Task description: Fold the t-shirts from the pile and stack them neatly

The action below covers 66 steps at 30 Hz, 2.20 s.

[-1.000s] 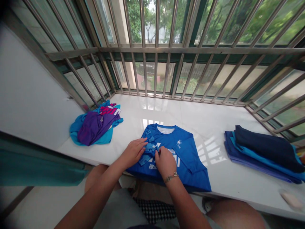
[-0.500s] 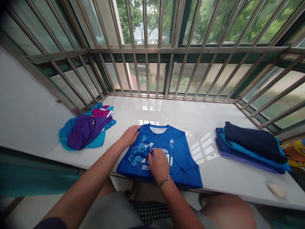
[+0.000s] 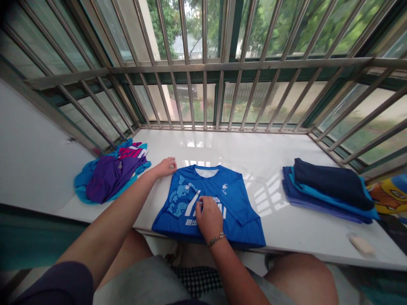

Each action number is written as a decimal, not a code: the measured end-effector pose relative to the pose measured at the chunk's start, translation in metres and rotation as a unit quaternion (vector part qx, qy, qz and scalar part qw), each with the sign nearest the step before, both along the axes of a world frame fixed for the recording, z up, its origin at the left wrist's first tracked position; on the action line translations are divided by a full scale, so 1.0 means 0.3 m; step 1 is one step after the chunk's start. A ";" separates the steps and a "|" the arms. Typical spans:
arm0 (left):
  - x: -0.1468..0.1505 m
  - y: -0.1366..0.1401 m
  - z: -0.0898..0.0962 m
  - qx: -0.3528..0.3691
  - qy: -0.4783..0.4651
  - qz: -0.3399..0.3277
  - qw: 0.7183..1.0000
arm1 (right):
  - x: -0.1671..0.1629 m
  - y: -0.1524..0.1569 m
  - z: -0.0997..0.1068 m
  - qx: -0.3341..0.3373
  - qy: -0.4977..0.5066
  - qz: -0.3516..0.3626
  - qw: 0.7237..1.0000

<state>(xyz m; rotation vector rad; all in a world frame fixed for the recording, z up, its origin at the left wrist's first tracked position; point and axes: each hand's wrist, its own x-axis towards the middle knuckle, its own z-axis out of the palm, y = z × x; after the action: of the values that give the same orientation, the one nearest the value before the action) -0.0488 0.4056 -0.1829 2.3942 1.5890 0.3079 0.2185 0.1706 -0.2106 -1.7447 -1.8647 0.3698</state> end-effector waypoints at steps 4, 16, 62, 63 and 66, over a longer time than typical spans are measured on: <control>-0.004 -0.084 0.005 0.061 -0.026 0.045 0.997 | -0.004 0.000 -0.008 0.002 -0.005 0.002 1.000; 0.065 -0.364 -0.106 0.008 0.074 0.042 0.996 | -0.026 -0.008 0.004 -0.006 -0.032 -0.003 0.999; -0.046 -0.201 0.190 -0.147 -0.473 0.200 0.846 | 0.738 0.387 0.328 0.020 0.032 -0.102 0.994; -0.069 -0.269 0.158 -0.158 -0.443 0.193 0.861 | 0.741 0.309 0.288 0.003 0.004 -0.085 0.996; -0.111 -0.433 0.064 -0.193 -0.340 0.161 0.906 | 0.739 0.119 0.157 -0.030 -0.051 -0.016 0.998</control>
<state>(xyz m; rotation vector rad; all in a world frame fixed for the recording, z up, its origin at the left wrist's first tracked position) -0.0823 0.2757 -0.1637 1.4812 1.4995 0.7202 0.4403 0.2061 -0.1634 -1.8618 -1.9121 0.3340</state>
